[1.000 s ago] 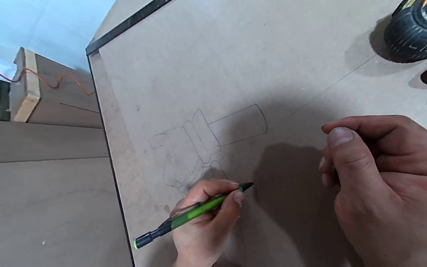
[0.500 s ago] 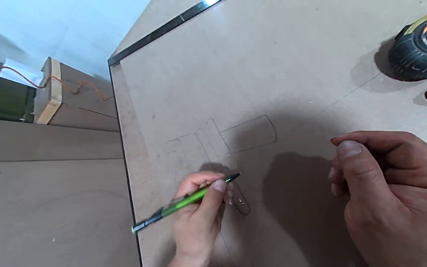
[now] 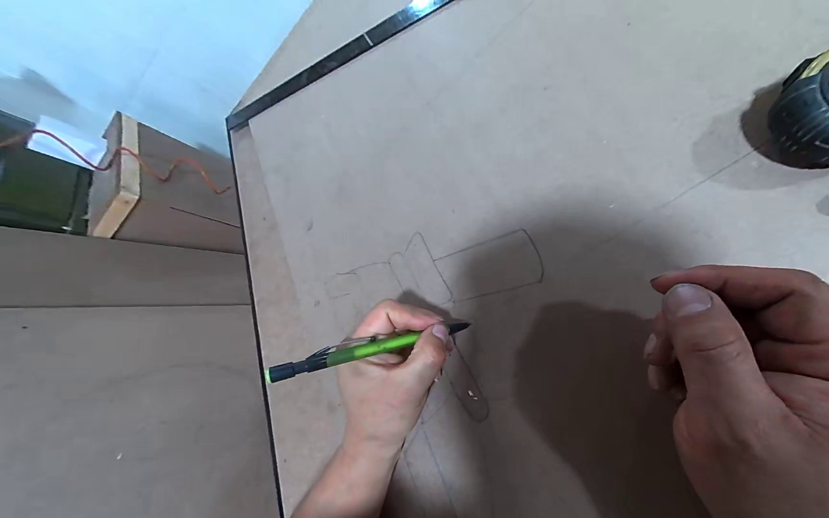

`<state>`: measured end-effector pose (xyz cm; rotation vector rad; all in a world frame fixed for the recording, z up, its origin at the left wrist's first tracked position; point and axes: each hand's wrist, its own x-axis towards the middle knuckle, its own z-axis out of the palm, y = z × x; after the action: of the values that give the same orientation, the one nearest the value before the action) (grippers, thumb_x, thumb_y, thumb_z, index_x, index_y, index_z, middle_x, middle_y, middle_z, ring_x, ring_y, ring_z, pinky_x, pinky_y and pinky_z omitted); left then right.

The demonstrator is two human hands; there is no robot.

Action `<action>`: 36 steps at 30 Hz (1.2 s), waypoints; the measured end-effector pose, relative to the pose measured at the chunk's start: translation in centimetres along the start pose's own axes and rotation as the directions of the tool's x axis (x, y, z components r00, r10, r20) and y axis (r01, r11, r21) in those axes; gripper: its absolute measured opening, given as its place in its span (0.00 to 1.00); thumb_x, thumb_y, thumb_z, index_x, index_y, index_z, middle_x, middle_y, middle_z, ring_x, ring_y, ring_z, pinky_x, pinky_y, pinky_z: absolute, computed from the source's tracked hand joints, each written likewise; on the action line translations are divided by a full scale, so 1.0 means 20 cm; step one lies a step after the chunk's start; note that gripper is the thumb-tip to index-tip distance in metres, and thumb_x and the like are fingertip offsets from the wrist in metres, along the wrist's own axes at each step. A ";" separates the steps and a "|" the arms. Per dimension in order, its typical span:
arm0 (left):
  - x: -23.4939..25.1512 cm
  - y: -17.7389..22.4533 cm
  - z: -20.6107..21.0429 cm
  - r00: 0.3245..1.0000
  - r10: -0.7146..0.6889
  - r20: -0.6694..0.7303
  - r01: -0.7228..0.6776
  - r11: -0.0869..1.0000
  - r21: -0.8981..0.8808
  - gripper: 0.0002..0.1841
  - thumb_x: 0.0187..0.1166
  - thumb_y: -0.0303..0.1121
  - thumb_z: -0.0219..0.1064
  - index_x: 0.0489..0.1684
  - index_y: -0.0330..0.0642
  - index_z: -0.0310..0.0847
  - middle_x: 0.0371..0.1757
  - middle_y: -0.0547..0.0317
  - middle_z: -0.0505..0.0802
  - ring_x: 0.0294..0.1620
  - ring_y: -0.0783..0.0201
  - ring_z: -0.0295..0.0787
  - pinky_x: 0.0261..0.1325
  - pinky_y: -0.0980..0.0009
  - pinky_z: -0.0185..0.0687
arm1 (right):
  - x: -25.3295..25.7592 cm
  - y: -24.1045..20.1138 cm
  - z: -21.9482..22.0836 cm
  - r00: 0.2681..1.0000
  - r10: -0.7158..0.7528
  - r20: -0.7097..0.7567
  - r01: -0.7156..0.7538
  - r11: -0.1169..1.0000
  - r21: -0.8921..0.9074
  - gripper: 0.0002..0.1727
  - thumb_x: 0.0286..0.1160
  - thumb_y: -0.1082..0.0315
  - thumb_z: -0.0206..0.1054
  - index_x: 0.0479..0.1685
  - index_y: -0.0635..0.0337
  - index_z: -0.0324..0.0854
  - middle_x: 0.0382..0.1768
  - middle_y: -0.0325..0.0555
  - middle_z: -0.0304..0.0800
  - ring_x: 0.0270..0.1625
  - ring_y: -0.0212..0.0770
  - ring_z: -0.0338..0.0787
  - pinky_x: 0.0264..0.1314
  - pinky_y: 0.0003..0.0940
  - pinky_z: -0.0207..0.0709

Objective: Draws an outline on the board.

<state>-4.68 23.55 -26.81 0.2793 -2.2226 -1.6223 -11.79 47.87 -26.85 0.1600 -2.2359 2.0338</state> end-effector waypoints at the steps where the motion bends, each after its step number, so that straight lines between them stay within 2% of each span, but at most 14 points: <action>1: 0.00 0.00 0.00 1.000 -0.001 -0.001 0.001 1.000 0.001 0.04 0.72 0.26 0.74 0.38 0.41 0.85 0.35 0.53 0.93 0.19 0.66 0.85 0.18 0.74 0.82 | 0.00 0.00 0.00 1.000 -0.006 -0.002 0.006 1.000 -0.001 0.09 0.87 0.63 0.61 0.51 0.52 0.86 0.26 0.26 0.85 0.21 0.24 0.82 0.16 0.20 0.76; 10: -0.01 0.01 0.00 1.000 -0.004 0.008 0.004 1.000 0.022 0.03 0.72 0.25 0.73 0.38 0.40 0.86 0.35 0.53 0.93 0.21 0.66 0.86 0.20 0.74 0.83 | 0.00 0.00 0.00 1.000 -0.016 0.004 0.016 1.000 -0.009 0.09 0.87 0.63 0.60 0.51 0.53 0.86 0.26 0.27 0.85 0.21 0.25 0.83 0.17 0.20 0.77; 17: 0.00 0.00 0.00 1.000 0.016 0.021 -0.017 1.000 0.011 0.04 0.70 0.26 0.73 0.36 0.45 0.85 0.34 0.57 0.93 0.21 0.69 0.86 0.21 0.76 0.84 | 0.00 -0.01 0.00 0.999 -0.037 -0.007 0.037 0.999 -0.014 0.08 0.86 0.65 0.61 0.50 0.54 0.85 0.27 0.26 0.85 0.22 0.22 0.82 0.18 0.18 0.77; 36: 0.01 -0.01 -0.02 0.999 0.004 0.038 -0.001 0.996 -0.094 0.03 0.72 0.25 0.71 0.36 0.43 0.85 0.32 0.55 0.92 0.20 0.68 0.85 0.20 0.75 0.82 | 0.00 -0.01 0.00 0.998 -0.062 0.001 0.062 0.998 -0.032 0.08 0.86 0.66 0.62 0.51 0.54 0.86 0.27 0.27 0.86 0.22 0.22 0.83 0.19 0.17 0.78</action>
<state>-4.80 23.14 -26.81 0.2215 -2.1663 -1.7386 -11.83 47.86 -26.62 0.2230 -2.2329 1.9657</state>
